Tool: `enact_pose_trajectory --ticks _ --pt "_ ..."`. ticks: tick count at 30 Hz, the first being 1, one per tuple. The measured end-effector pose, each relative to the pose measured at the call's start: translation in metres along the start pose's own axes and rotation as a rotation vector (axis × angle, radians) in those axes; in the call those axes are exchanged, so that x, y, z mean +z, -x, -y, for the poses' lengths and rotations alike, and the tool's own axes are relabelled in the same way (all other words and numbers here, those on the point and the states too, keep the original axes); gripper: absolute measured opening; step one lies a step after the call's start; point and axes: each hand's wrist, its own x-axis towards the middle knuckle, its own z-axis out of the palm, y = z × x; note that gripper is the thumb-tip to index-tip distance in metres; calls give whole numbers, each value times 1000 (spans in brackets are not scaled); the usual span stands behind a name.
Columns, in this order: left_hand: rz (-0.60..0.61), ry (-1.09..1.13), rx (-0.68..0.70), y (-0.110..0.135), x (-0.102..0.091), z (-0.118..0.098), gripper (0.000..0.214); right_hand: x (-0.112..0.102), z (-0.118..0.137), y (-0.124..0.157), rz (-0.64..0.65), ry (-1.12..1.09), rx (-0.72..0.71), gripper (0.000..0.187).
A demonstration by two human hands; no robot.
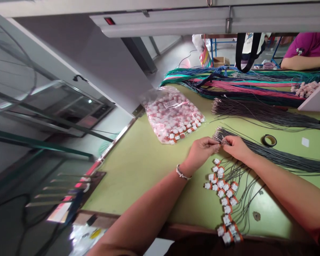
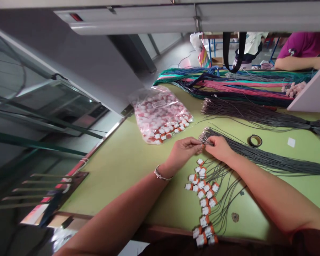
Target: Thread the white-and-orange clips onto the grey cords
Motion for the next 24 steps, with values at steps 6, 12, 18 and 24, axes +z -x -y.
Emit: enact_pose_trajectory --ticks 6,12,18,24 --pt "23 289 -193 -3 2 6 28 -1 4 2 -1 -50 0 13" --pt "-38 408 -255 -2 1 2 31 0 6 2 -106 35 2 11" --pt "-42 390 -280 -2 -1 0 30 4 5 3 -160 167 2 11" --pt "-67 335 -242 -1 3 2 31 3 6 4 -118 73 26 12"
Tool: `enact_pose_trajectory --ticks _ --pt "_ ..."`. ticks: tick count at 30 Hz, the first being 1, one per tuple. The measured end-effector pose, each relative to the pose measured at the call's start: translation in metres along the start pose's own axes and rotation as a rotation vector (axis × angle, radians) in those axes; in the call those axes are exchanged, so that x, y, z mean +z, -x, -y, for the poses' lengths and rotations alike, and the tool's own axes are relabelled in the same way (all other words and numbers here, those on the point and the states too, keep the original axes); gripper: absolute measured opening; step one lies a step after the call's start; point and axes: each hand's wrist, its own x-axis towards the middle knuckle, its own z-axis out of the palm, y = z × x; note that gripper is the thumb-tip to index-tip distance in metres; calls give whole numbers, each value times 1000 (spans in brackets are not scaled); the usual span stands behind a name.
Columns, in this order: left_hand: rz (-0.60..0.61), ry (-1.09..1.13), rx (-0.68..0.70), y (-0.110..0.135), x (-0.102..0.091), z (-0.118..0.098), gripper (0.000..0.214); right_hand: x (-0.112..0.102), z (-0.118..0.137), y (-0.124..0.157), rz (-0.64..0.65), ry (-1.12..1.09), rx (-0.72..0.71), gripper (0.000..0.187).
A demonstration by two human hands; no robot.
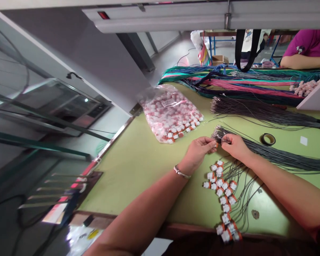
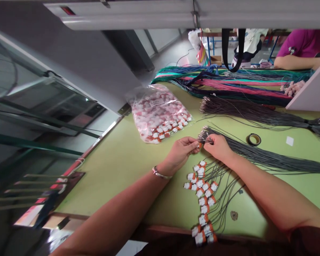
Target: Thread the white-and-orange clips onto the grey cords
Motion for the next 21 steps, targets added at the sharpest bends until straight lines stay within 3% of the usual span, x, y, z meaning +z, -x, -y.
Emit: enact_pose_trajectory --ticks 21 --pt "78 -106 78 1 6 0 27 -1 0 2 6 18 -25 13"
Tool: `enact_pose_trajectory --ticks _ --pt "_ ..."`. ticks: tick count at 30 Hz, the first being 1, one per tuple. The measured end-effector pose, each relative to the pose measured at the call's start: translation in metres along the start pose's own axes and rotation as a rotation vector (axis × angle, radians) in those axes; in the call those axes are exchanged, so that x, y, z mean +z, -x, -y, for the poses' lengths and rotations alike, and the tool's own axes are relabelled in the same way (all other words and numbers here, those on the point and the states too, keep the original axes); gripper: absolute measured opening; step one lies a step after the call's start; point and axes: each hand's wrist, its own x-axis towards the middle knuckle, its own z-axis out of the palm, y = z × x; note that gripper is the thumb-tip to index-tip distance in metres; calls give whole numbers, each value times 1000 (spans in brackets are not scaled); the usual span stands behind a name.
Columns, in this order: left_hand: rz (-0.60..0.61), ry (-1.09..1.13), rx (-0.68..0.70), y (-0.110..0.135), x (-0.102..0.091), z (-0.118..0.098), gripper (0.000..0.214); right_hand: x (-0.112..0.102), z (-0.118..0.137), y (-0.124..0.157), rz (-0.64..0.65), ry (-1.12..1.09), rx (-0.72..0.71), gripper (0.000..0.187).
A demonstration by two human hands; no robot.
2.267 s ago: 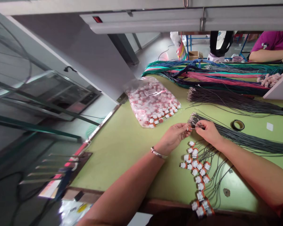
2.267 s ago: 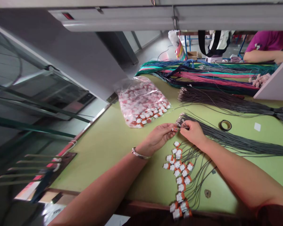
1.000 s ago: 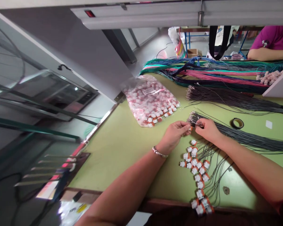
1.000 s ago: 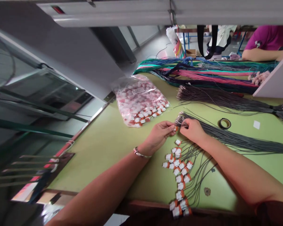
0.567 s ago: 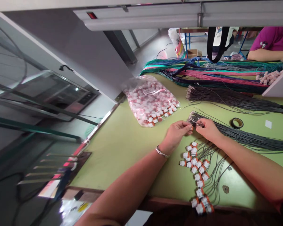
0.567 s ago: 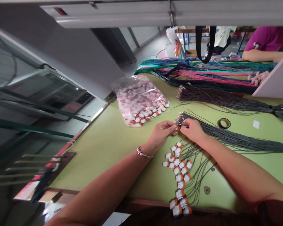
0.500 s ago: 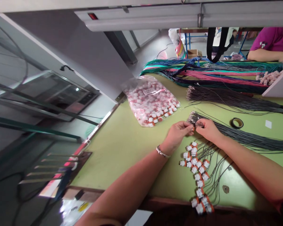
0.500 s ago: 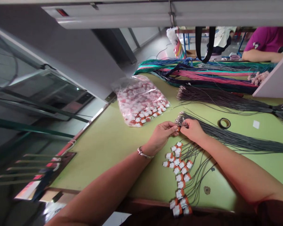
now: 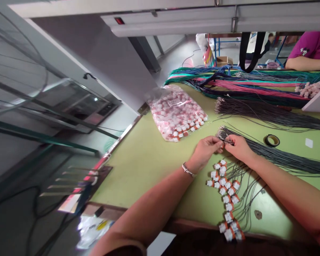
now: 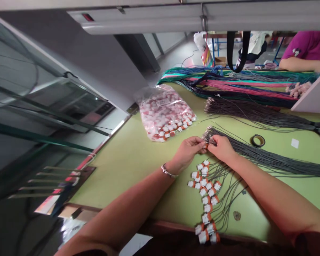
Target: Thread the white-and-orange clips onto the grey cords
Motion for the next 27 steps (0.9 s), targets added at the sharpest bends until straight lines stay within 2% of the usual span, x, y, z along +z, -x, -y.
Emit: enact_pose_trajectory --ticks 3,6,8,9,10,13,14,15,18,21,24,27 --pt "99 -246 5 7 -7 -8 20 -3 1 0 -21 -145 10 16" --pt "307 -544 67 18 -12 -17 11 -5 2 0 -89 -295 74 22" --pt "423 -697 125 21 -17 -23 10 -7 2 0 -66 -339 115 25" --pt "384 -782 159 20 -21 -26 12 -7 3 0 -43 -344 125 25" --pt "262 -882 193 18 -26 -29 15 -7 3 0 -20 -342 124 25" --pt "-355 -1211 221 5 -51 -35 25 -7 4 1 -7 -357 120 22" --pt "-486 -1288 187 0 -61 -36 28 -7 4 1 -13 -372 128 22" --pt "-532 -1350 148 -4 -69 -36 29 -6 4 1 -21 -387 133 22" --pt "-437 -1488 79 -14 -82 -33 22 -4 4 1 -55 -389 121 18" --pt "-372 -1535 90 -16 -82 -29 23 -2 7 0 -87 -316 86 14" --pt "-426 -1470 109 -14 -82 -30 30 -1 10 1 -91 -277 84 13" --pt "-425 -1268 145 -12 -81 -33 44 1 12 1 -82 -285 99 14"
